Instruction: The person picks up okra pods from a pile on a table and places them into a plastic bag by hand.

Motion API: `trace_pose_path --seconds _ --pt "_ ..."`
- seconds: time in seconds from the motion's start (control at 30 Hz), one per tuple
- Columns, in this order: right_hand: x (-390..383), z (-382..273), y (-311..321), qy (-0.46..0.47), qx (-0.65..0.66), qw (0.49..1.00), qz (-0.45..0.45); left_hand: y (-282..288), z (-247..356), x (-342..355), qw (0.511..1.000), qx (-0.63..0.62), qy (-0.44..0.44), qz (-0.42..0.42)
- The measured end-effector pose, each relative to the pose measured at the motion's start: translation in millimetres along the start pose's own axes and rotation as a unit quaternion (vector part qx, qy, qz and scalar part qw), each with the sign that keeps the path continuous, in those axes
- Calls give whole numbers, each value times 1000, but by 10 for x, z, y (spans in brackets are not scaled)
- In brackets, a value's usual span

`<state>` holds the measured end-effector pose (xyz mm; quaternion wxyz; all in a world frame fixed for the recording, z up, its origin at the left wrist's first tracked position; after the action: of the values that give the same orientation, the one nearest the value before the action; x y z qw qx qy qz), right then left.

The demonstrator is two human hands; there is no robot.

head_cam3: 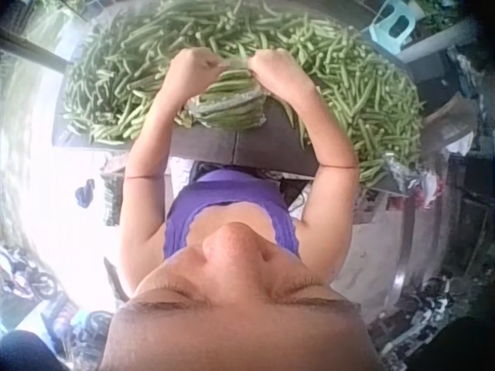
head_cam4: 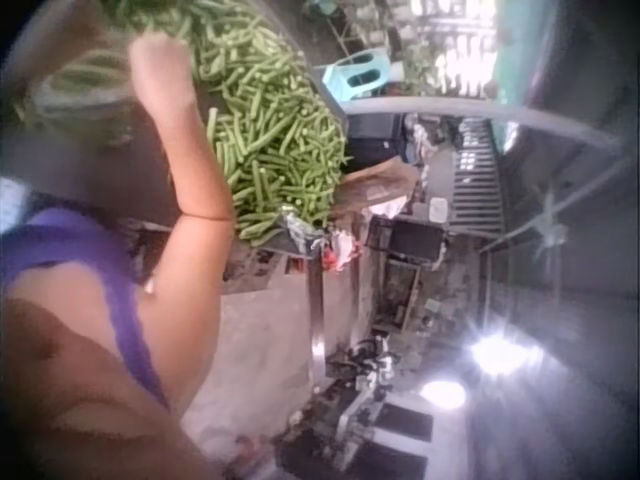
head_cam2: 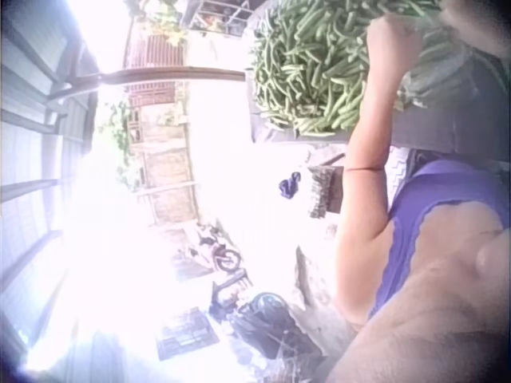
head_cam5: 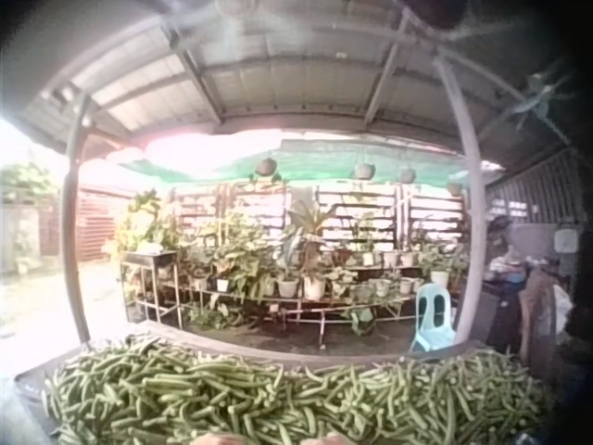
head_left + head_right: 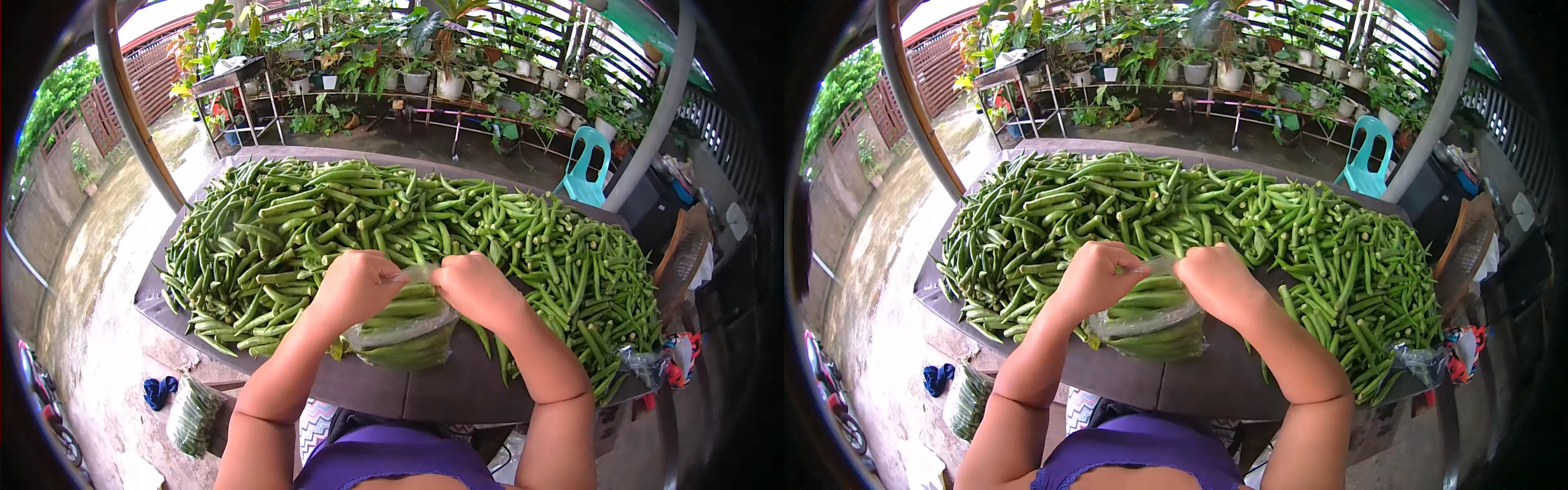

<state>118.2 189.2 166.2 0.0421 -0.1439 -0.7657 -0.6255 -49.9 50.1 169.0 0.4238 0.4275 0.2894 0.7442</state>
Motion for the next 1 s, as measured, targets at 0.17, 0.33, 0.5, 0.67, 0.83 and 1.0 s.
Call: trace_pose_path --seconds 0.17,0.33,0.5,0.67,0.83,1.0 --pt "-54 -2 -1 -11 52 998 33 7 39 -22 1000 6 -4 5" --pt "-75 -165 108 14 55 997 51 30 82 -36 1000 -10 -10 17" --pt "-102 -151 -61 -62 44 997 -22 38 127 -40 999 -15 -36 24" --pt "61 -317 -127 42 9 995 88 53 139 -53 999 -13 -22 32" --pt "99 -286 -204 0 81 997 18 46 80 -74 999 -19 16 20" --pt "74 -263 -280 21 28 997 73 44 32 -59 999 -31 29 -11"
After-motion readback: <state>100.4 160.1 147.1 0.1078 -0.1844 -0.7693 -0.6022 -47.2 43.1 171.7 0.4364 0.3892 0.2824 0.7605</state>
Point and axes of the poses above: each hand's wrist, its own x-axis towards the middle knuckle, its own y-axis out of the back of the hand, z = x × y, the point moved 1 cm from there along x, towards the middle knuckle, and after that the axes turned 13 degrees about x, right-handed, at the moved point
